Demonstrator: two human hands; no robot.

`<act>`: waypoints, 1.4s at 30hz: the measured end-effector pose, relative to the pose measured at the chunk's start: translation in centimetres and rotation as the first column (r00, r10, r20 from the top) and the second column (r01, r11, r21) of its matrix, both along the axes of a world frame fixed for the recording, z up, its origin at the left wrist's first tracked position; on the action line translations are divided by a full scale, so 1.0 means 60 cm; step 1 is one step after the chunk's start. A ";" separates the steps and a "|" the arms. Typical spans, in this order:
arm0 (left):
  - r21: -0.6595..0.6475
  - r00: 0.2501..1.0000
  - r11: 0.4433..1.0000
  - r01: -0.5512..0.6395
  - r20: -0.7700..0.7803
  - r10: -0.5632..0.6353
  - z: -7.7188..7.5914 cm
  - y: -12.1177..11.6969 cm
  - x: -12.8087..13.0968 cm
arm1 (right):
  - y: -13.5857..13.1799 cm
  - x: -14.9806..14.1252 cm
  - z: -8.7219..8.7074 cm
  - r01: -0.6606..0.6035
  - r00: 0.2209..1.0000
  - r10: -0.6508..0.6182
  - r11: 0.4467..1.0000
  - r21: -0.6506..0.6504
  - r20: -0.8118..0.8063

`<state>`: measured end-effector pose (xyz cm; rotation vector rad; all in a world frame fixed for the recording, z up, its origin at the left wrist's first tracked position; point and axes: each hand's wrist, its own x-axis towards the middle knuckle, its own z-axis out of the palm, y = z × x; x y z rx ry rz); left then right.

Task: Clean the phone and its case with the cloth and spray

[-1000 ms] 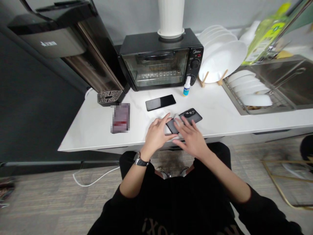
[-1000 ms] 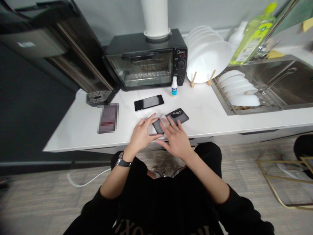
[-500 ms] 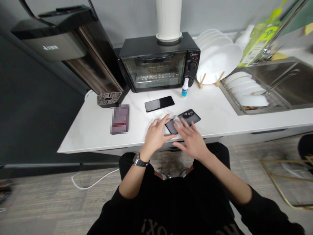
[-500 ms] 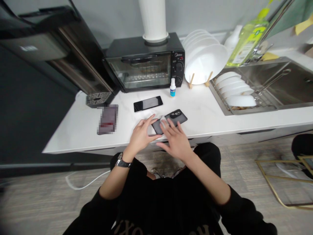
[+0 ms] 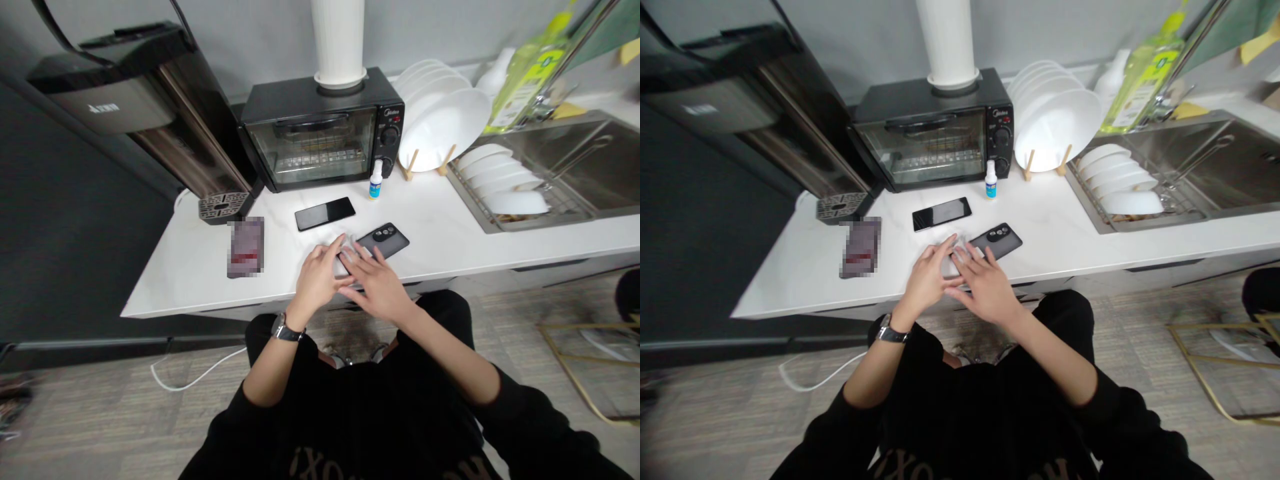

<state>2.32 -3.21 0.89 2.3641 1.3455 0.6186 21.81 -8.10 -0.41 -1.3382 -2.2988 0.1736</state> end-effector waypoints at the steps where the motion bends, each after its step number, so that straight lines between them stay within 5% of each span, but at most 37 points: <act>1: -0.006 1.000 1.000 -0.005 -0.006 0.005 0.000 0.000 0.000 | -0.008 -0.013 0.003 -0.061 0.998 0.061 0.998 -0.011 0.003; 4: -0.002 1.000 1.000 0.010 0.008 -0.010 0.001 -0.002 0.001 | -0.012 0.003 0.004 -0.039 0.998 0.039 0.999 -0.006 0.040; 10: 0.016 1.000 1.000 0.024 0.017 -0.024 0.003 -0.004 0.006 | 0.032 0.100 -0.008 0.306 0.949 -0.311 0.949 0.071 0.060; 12: 0.017 1.000 1.000 0.023 0.018 -0.023 0.003 -0.003 0.006 | 0.027 0.081 -0.007 0.280 0.958 -0.284 0.957 0.071 0.051; 18: 0.004 0.999 1.000 0.027 0.034 -0.027 0.002 -0.002 0.004 | -0.016 0.001 0.001 -0.079 0.995 0.079 0.997 0.003 0.053; 22: 0.009 0.999 1.000 0.019 0.033 -0.019 0.003 -0.003 0.006 | 0.006 0.068 -0.007 0.131 0.989 -0.136 0.989 0.066 0.066; 26: 0.009 0.999 1.000 0.021 0.032 -0.021 0.004 -0.003 0.007 | 0.024 0.106 -0.016 0.372 0.927 -0.376 0.921 0.114 0.014; 33: -0.002 1.000 1.000 0.013 0.018 -0.013 0.000 -0.002 0.003 | -0.021 0.004 -0.005 -0.025 0.999 0.024 0.999 0.028 0.045; 39: 0.013 0.999 1.000 0.028 0.018 -0.028 0.004 -0.003 0.007 | 0.027 0.106 -0.010 0.336 0.939 -0.341 0.937 0.097 0.042; 42: 0.005 1.000 1.000 0.020 0.023 -0.020 0.005 -0.002 0.007 | 0.021 0.083 -0.012 0.304 0.951 -0.307 0.949 0.085 0.027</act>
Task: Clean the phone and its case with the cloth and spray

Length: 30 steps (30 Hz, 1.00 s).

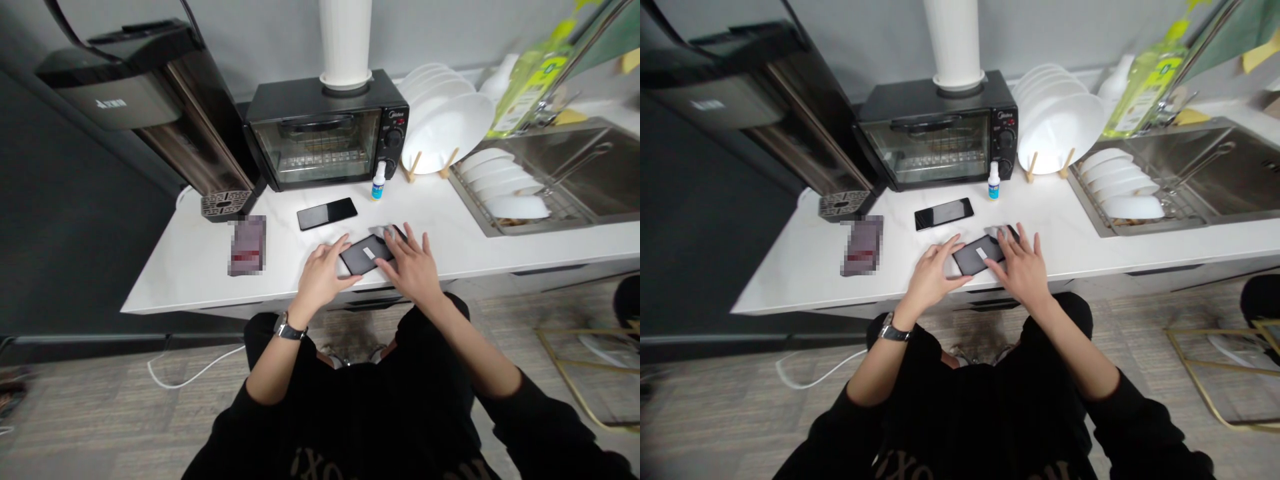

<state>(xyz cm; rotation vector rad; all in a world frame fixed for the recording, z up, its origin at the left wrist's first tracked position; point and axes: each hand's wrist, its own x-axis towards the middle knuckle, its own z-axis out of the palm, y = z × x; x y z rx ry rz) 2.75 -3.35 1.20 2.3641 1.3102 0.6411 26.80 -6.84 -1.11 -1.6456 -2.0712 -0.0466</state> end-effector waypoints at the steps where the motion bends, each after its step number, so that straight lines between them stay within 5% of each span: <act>1: -0.004 1.000 1.000 -0.004 0.000 0.004 0.000 0.000 -0.001 | -0.009 -0.023 0.001 -0.077 0.997 0.077 0.997 -0.013 -0.003; 4: -0.018 1.000 1.000 -0.009 -0.013 0.009 -0.002 0.000 -0.003 | -0.038 -0.087 0.004 -0.304 0.953 0.304 0.951 -0.048 -0.012; 6: -0.018 1.000 1.000 -0.010 -0.016 0.009 -0.003 0.000 -0.004 | -0.042 -0.090 0.005 -0.314 0.949 0.315 0.948 -0.043 0.011; 11: 0.003 1.000 1.000 0.002 0.000 -0.002 -0.001 -0.001 0.000 | -0.002 0.019 -0.005 -0.016 0.999 0.015 1.000 0.022 0.043; 14: 0.004 1.000 1.000 0.001 0.010 -0.002 0.001 0.000 0.002 | 0.005 0.032 -0.008 0.093 0.996 -0.094 0.995 0.041 0.011; 21: -0.014 1.000 1.000 -0.020 -0.011 0.019 -0.003 0.000 -0.003 | -0.042 -0.095 0.004 -0.348 0.937 0.348 0.936 -0.054 -0.022; 27: 0.002 1.000 1.000 0.014 0.013 -0.014 0.000 0.000 0.001 | 0.002 0.036 -0.004 -0.026 1.000 0.025 1.000 0.009 0.015; 30: 0.005 1.000 1.000 0.003 0.011 -0.003 0.001 0.000 0.002 | 0.001 0.037 -0.008 0.022 1.000 -0.022 0.999 0.024 -0.003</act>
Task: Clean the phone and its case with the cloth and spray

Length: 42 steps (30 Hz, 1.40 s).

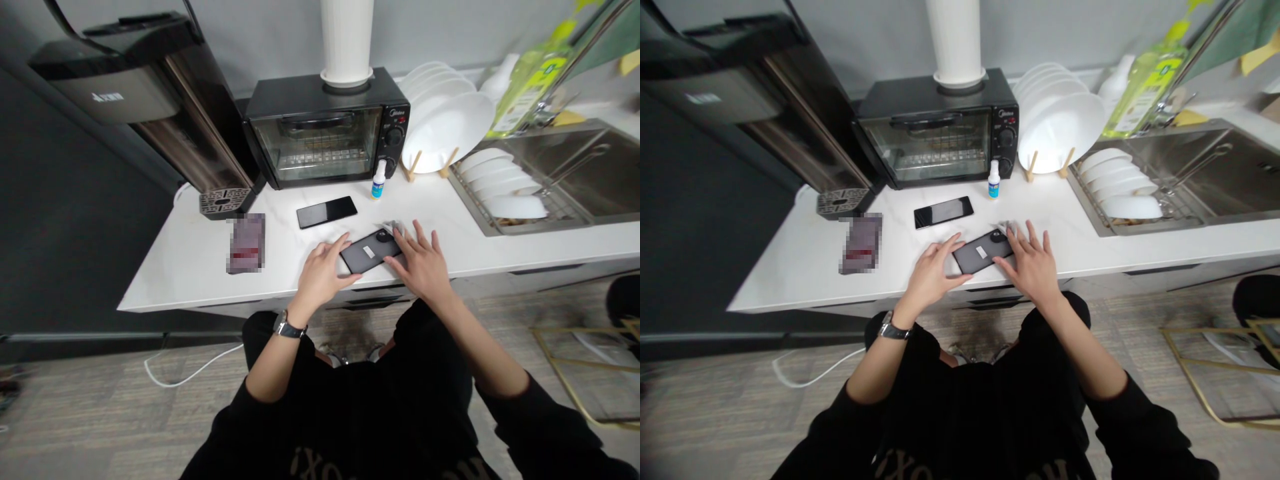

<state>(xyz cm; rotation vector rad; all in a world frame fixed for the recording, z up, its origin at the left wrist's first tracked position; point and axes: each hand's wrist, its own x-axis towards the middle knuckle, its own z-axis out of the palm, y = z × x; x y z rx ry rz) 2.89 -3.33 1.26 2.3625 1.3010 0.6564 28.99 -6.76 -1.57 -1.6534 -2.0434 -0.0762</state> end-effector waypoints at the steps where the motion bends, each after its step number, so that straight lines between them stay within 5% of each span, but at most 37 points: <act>1: 0.001 1.000 1.000 0.001 0.001 -0.001 -0.001 0.000 0.000 | -0.007 -0.020 0.000 -0.050 0.999 0.049 0.999 -0.007 -0.006; 5: -0.010 1.000 1.000 -0.011 -0.015 0.011 -0.004 0.000 -0.005 | -0.040 -0.114 0.008 -0.343 0.939 0.341 0.938 -0.056 -0.040; 7: -0.006 1.000 1.000 -0.012 -0.018 0.012 -0.005 0.000 -0.007 | -0.042 -0.118 0.013 -0.368 0.930 0.368 0.927 -0.074 -0.025; 13: 0.015 1.000 1.000 0.011 -0.008 -0.011 -0.003 0.000 -0.002 | -0.004 0.020 0.006 -0.052 0.997 0.054 0.998 -0.040 0.051; 15: 0.014 1.000 1.000 0.005 -0.009 -0.005 -0.002 0.001 0.000 | -0.002 0.030 0.003 0.023 0.999 -0.023 1.000 -0.009 0.045; 23: 0.004 1.000 1.000 -0.014 -0.017 0.014 -0.008 0.001 -0.007 | -0.055 -0.117 0.010 -0.335 0.942 0.334 0.940 -0.070 -0.024; 32: 0.028 1.000 0.999 0.030 -0.002 -0.030 -0.006 0.001 -0.004 | -0.018 0.072 -0.010 0.075 0.997 -0.075 0.997 -0.022 0.021; 38: 0.041 0.997 0.999 0.029 0.067 -0.032 0.002 -0.006 -0.016 | -0.014 0.063 0.001 0.033 0.973 -0.039 0.999 -0.032 -0.229; 42: -0.032 0.978 0.999 -0.004 0.208 0.011 0.012 -0.007 -0.031 | 0.001 0.037 0.022 -0.102 0.915 0.090 0.995 -0.011 -0.392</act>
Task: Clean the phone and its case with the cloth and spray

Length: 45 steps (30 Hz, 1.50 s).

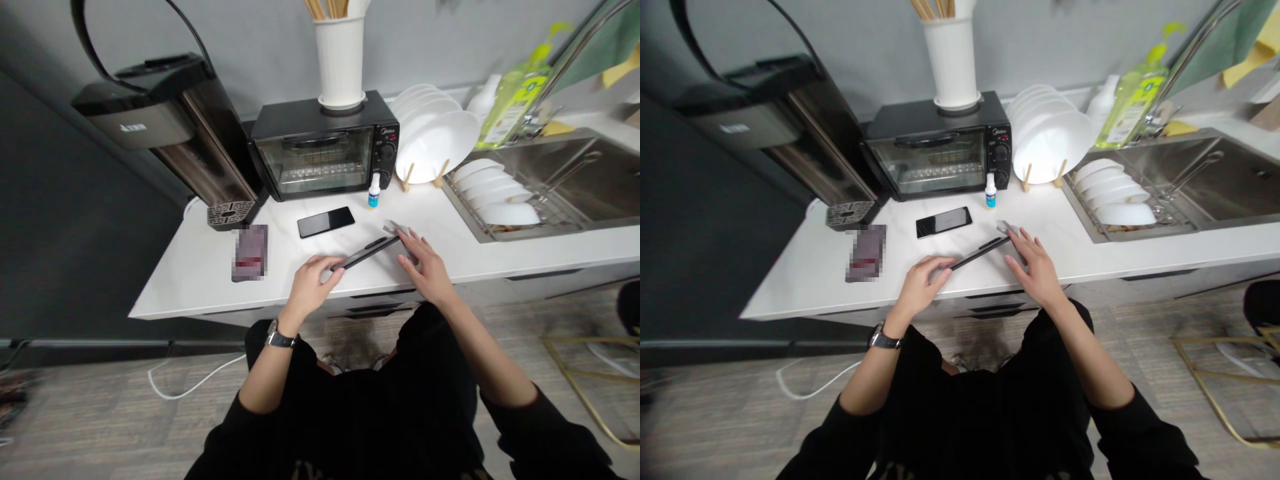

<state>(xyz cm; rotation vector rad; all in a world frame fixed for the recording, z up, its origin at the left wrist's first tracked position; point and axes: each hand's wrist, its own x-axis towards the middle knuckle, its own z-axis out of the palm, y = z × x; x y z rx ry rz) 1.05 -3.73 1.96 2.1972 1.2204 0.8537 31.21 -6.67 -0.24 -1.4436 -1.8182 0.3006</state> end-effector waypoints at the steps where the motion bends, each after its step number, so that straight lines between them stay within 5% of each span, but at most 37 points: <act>1: -0.022 1.000 0.999 -0.024 0.017 0.025 0.001 0.003 -0.003 | 0.007 -0.007 0.004 -0.028 0.999 0.028 1.000 -0.003 -0.034; 5: -0.116 0.987 0.980 -0.163 -0.016 0.162 -0.005 0.031 -0.012 | 0.043 -0.037 0.002 0.027 0.988 -0.023 0.999 0.025 -0.150; 8: -0.117 0.980 0.973 -0.199 -0.038 0.195 -0.010 0.055 -0.013 | 0.063 -0.051 -0.014 0.092 0.992 -0.088 0.995 0.043 -0.085; 12: 0.003 0.972 0.974 -0.226 -0.065 0.225 -0.002 0.069 -0.011 | 0.065 -0.055 -0.028 0.150 0.986 -0.152 0.988 0.022 0.073; 17: 0.174 0.940 0.961 -0.216 -0.229 0.252 0.023 0.106 -0.041 | 0.051 -0.052 -0.015 0.156 0.987 -0.153 0.986 0.059 -0.049; 21: 0.082 0.909 0.989 -0.120 -0.393 0.143 0.021 0.169 -0.075 | 0.047 -0.054 -0.008 0.147 0.984 -0.142 0.988 0.044 -0.108; 24: 0.054 0.925 0.998 -0.033 -0.376 0.051 0.010 0.199 -0.082 | 0.046 -0.056 -0.006 0.141 0.983 -0.135 0.989 0.042 -0.127; 32: 0.194 0.854 0.978 -0.077 -0.493 0.165 0.016 0.179 -0.071 | 0.045 -0.058 -0.001 0.171 0.975 -0.163 0.984 0.043 -0.154; 36: 0.213 0.914 0.958 -0.189 -0.319 0.252 0.044 0.141 -0.068 | 0.044 -0.058 0.000 0.173 0.970 -0.160 0.983 0.060 -0.182; 38: 0.138 0.964 0.960 -0.242 -0.078 0.254 0.056 0.113 -0.062 | 0.044 -0.056 0.000 0.171 0.969 -0.155 0.983 0.066 -0.194; 40: -0.093 0.970 0.981 -0.169 0.160 0.182 0.059 0.082 -0.051 | 0.045 -0.054 0.000 0.172 0.966 -0.156 0.983 0.060 -0.207; 42: -0.350 0.930 0.936 -0.037 0.331 0.160 0.051 0.054 -0.038 | 0.047 -0.052 -0.002 0.161 0.967 -0.148 0.986 0.046 -0.207; 45: -0.544 0.918 0.837 0.056 0.357 0.171 0.029 0.025 -0.022 | 0.051 -0.052 -0.007 0.101 0.987 -0.097 0.995 0.025 -0.130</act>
